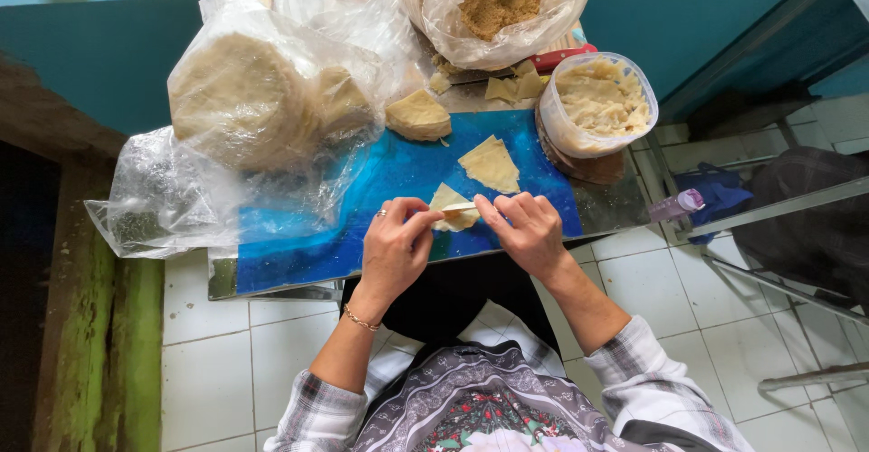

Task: The person pinches pieces of dough from a large plastic-wrapped mass, flattens them into thin triangular wrappers on a blue board, places filling from a container onto a wrapper, and folds the wrapper over the filling into a stuffed pastry, setting finished pieces on the table.

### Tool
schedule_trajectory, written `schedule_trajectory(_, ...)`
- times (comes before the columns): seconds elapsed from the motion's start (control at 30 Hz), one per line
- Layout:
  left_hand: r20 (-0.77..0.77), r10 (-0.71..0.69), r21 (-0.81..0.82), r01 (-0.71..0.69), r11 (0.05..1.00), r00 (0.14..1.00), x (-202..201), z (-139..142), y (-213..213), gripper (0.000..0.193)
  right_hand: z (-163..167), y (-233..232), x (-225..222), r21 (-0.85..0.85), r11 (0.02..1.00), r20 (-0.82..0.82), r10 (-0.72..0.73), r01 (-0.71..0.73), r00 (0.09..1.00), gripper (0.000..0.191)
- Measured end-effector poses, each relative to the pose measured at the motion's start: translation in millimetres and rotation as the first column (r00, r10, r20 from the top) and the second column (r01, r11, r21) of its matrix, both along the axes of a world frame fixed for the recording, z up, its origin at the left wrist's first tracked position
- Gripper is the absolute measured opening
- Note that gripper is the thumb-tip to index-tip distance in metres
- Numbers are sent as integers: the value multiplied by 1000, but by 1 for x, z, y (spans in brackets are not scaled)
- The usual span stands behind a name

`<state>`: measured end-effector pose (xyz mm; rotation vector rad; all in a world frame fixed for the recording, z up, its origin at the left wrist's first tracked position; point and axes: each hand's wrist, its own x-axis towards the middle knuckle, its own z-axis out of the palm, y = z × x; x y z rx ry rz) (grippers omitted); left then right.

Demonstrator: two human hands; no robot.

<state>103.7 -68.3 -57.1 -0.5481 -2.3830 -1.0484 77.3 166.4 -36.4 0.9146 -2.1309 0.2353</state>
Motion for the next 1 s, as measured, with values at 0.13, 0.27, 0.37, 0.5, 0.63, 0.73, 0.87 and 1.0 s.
schedule_trajectory(0.13,67,89,-33,-87,996,994,0,3,1,24,8,3,-11,-151,988,125,5,14,992,20)
schedule_trajectory(0.27,-54,37,-185,-47,982,998,1,15,5,33,30,12,-56,-363,925,305,2,114,952,9)
schedule_trajectory(0.37,-69,17,-193,-30,981,997,2,19,5,29,59,17,-125,-408,903,245,-35,136,969,11)
schedule_trajectory(0.5,-23,39,-102,-42,994,999,2,13,3,29,96,-7,-221,-306,892,280,-251,334,927,23)
schedule_trajectory(0.63,-24,214,-70,-215,974,977,5,4,1,14,109,-38,-243,-118,896,134,-413,429,901,24)
schedule_trajectory(0.73,-22,261,-88,-262,961,965,6,1,2,10,87,-34,-176,-113,956,-215,-290,271,933,26)
schedule_trajectory(0.87,-25,276,-105,-278,955,961,5,0,6,19,30,-20,-31,-272,953,524,30,134,851,13)
schedule_trajectory(1.0,16,284,-119,-281,952,959,1,0,13,16,2,-26,16,-236,927,492,-145,292,859,22)
